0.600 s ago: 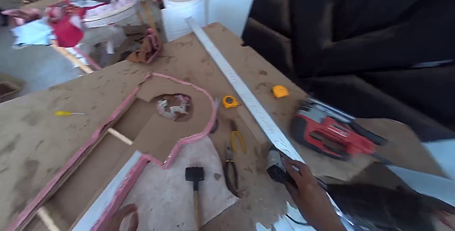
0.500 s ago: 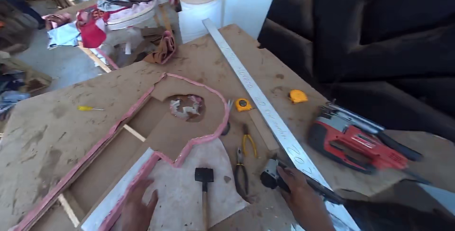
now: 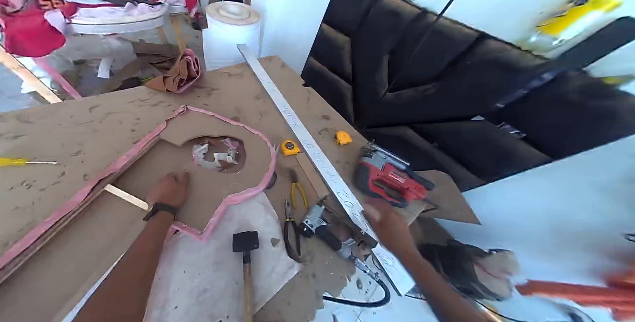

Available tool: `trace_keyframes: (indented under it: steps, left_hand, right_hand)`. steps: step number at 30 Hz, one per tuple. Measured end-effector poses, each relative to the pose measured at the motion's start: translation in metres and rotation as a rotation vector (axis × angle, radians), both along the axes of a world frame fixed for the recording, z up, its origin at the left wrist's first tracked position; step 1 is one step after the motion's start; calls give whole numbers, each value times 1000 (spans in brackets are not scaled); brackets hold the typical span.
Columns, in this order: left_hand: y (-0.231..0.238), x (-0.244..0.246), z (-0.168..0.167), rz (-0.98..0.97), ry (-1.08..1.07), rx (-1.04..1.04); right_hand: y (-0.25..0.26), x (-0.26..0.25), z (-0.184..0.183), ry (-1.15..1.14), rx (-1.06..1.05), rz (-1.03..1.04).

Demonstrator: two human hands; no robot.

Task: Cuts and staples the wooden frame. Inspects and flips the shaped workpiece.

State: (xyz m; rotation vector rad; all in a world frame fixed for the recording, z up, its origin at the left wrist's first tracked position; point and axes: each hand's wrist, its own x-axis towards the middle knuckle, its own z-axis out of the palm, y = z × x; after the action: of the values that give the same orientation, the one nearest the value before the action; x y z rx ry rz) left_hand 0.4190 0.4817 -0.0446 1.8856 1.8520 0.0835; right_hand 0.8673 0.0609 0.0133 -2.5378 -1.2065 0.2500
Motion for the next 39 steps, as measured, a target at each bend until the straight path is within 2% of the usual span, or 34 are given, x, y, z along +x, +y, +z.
trace_keyframes:
  steps: [2,5,8,11,13,14,17,19,22,25,28,33,36,39]
  left_hand:
    - [-3,-14,-6,17,34,27]
    - [-11,-31,-10,41,89,29]
    - [-14,-43,-16,40,117,22]
    - [-15,-46,-25,55,149,29]
    - [-12,-43,-24,65,160,18]
    - [-10,-43,-23,69,160,7]
    - [-11,-47,-29,53,154,-10]
    - [-10,-47,-27,48,125,-11]
    - [-6,-51,-25,53,85,-45]
    - [-9,-57,-29,25,45,-64]
    - [-7,-61,-32,17,-1,-48]
    - [-8,-69,-25,-16,-84,-69]
    - [-8,-72,-27,-16,-123,-56]
    - [-7,-75,-29,-36,-141,-61]
  right_hand:
    - [-1,66,-8,-69,-24,-28]
    - [3,152,-51,-93,-132,54]
    - [5,185,-93,-114,-257,153]
    - [5,200,-107,-97,-263,239]
    - [16,202,-90,-82,-256,235]
    - [32,201,-71,-84,-246,188]
    - [86,189,35,6,-238,-112]
    - [121,171,106,156,-183,-244]
    - [177,81,203,318,-196,-142]
    - [234,2,248,390,-242,12]
    - [307,-50,238,494,-264,199]
    - [407,-152,167,668,-356,236]
    - [438,-183,132,711,-387,203]
    - [451,-194,128,679,-360,151]
